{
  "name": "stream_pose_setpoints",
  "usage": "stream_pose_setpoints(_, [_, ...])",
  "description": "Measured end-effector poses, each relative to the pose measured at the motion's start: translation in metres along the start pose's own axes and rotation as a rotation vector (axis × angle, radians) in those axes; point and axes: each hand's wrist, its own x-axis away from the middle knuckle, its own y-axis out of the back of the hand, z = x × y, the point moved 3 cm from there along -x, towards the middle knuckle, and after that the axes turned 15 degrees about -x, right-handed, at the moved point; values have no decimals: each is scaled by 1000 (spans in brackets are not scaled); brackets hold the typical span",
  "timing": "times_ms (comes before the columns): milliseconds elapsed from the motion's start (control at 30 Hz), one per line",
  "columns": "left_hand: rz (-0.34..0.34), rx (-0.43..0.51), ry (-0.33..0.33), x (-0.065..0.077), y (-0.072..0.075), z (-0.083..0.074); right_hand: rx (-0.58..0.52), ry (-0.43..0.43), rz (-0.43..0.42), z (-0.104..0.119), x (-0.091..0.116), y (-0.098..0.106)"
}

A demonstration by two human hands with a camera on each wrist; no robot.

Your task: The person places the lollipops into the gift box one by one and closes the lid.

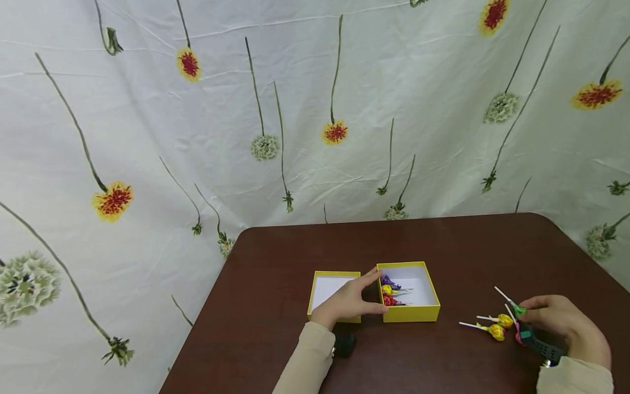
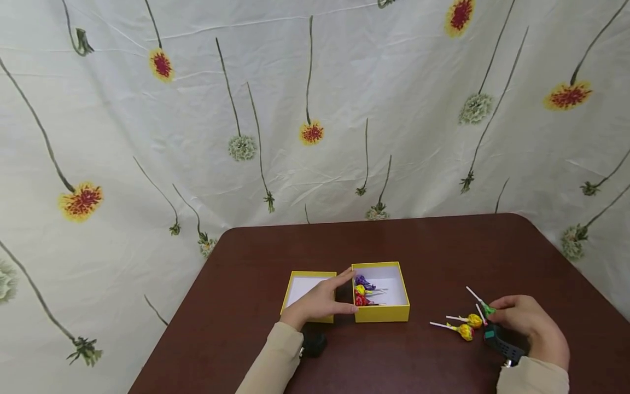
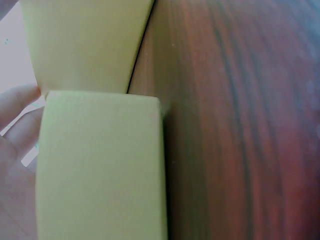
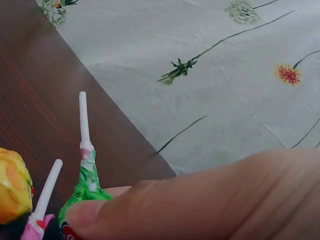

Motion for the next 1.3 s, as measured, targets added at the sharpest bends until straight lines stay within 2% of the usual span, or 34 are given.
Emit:
stream_pose_setpoints(267, [1, 8, 17, 0, 3, -3, -34, 9, -69, 9, -3, 1])
stream_pose_setpoints(500, [1, 5, 19, -1, 3, -2, -29, 58, -93, 20, -3, -1])
stream_pose_setpoints(867, [7, 4, 26, 0, 2, -1, 10, 171, -204, 33, -1, 1])
stream_pose_setpoints(1167, [2, 2, 19, 0, 1, -1, 19, 263, -217, 44, 3, -7])
stream_pose_setpoints(1300, [1, 3, 24, 1, -1, -1, 39, 320, -248, 50, 3, -15])
